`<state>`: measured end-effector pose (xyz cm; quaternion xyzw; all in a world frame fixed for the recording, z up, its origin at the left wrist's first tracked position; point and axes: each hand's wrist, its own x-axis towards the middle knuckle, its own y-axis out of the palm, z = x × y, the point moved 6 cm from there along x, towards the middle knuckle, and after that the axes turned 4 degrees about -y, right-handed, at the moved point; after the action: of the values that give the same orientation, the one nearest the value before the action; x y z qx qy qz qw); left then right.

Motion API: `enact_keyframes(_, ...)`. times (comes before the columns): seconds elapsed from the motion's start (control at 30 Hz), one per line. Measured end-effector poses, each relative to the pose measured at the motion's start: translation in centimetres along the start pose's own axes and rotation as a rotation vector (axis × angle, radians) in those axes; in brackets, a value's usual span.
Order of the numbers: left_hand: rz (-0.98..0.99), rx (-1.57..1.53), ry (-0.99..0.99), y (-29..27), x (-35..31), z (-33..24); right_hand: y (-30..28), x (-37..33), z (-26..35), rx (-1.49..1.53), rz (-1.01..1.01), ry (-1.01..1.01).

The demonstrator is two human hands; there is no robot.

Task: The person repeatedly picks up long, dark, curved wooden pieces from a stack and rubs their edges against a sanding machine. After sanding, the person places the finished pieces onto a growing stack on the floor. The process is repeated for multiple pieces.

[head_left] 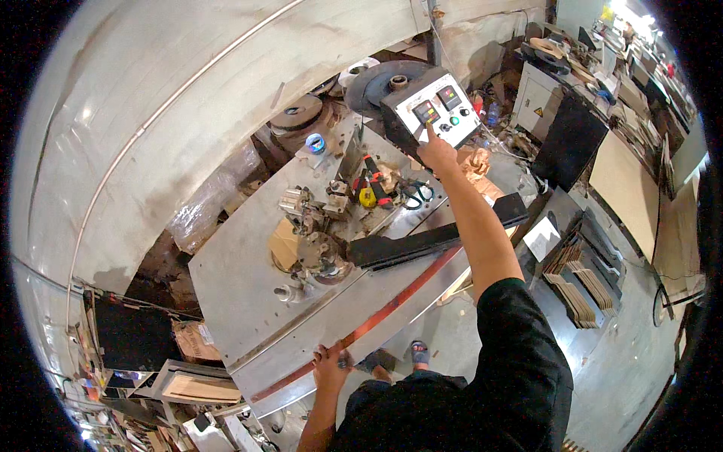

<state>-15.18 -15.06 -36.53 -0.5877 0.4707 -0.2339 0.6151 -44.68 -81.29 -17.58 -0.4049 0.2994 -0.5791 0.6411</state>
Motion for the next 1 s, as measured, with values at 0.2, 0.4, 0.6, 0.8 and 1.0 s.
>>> enact_keyframes(0.2,0.046,-0.033,0.01,-2.0,-0.2,-0.7,-0.5,-1.3,0.1,0.038,0.032,-0.073)
enact_keyframes(0.4,-0.048,-0.006,0.007,-0.6,0.4,-0.8,1.3,-15.0,-1.2,0.16,-0.039,-0.519)
enact_keyframes(0.6,0.036,-0.024,-0.014,-0.6,-0.6,-0.5,3.0,-26.2,-1.4,-0.107,0.168,-0.653)
enact_keyframes(0.8,0.025,-0.002,0.002,-1.1,-0.5,-0.6,4.5,-25.3,-4.8,-0.236,0.095,-0.646)
enact_keyframes(1.0,0.05,-0.014,0.002,-2.1,0.0,-0.4,4.2,-25.1,-4.2,-0.207,0.059,-0.666)
